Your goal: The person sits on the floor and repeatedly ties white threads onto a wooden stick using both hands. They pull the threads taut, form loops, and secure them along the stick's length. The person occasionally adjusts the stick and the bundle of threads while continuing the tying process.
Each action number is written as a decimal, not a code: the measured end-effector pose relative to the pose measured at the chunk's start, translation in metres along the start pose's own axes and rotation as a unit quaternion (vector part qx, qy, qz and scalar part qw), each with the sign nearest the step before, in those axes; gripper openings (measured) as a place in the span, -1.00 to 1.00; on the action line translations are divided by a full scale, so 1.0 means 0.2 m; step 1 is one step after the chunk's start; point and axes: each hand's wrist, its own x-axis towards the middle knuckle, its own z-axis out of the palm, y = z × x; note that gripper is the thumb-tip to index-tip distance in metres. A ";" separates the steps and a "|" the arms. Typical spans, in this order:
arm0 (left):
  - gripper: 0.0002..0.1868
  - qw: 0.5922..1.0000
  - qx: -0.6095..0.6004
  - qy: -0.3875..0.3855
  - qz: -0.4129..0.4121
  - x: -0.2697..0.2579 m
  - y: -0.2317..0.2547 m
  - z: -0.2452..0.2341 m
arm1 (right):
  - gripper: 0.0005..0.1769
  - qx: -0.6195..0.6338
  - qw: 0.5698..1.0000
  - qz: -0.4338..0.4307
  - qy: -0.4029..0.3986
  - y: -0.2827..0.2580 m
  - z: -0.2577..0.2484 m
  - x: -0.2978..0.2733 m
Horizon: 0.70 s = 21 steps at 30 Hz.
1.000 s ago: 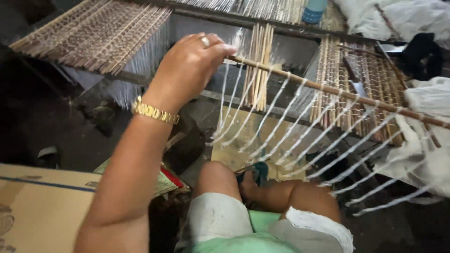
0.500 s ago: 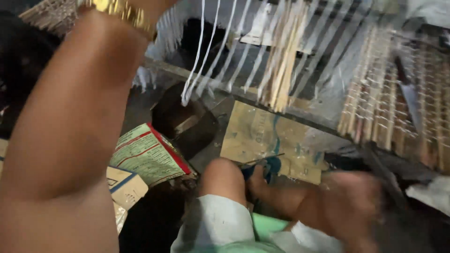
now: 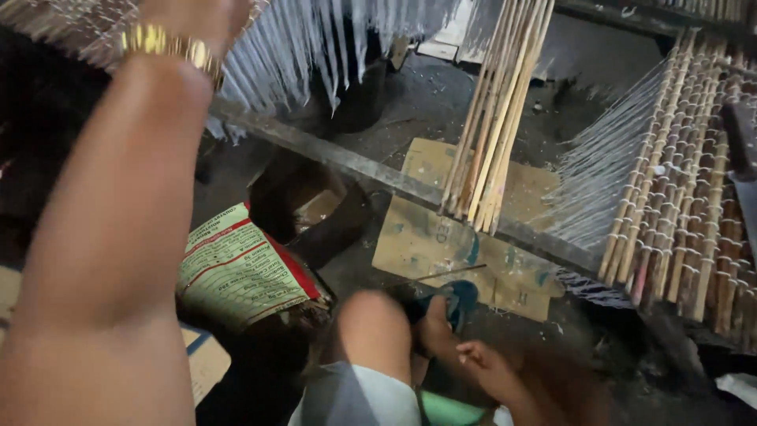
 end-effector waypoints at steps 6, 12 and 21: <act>-0.77 0.993 0.029 -0.082 -0.076 -0.07 -0.10 0.43 | -0.74 0.063 0.998 0.001 -0.012 0.03 0.03 0.01; -0.72 0.967 0.109 -0.170 -0.152 -0.18 -0.23 0.74 | -0.74 0.070 0.997 0.000 -0.018 0.06 0.02 0.02; -0.72 0.938 0.108 -0.252 -0.214 -0.16 -0.31 0.81 | -0.71 0.025 0.998 0.051 -0.041 0.04 -0.01 0.05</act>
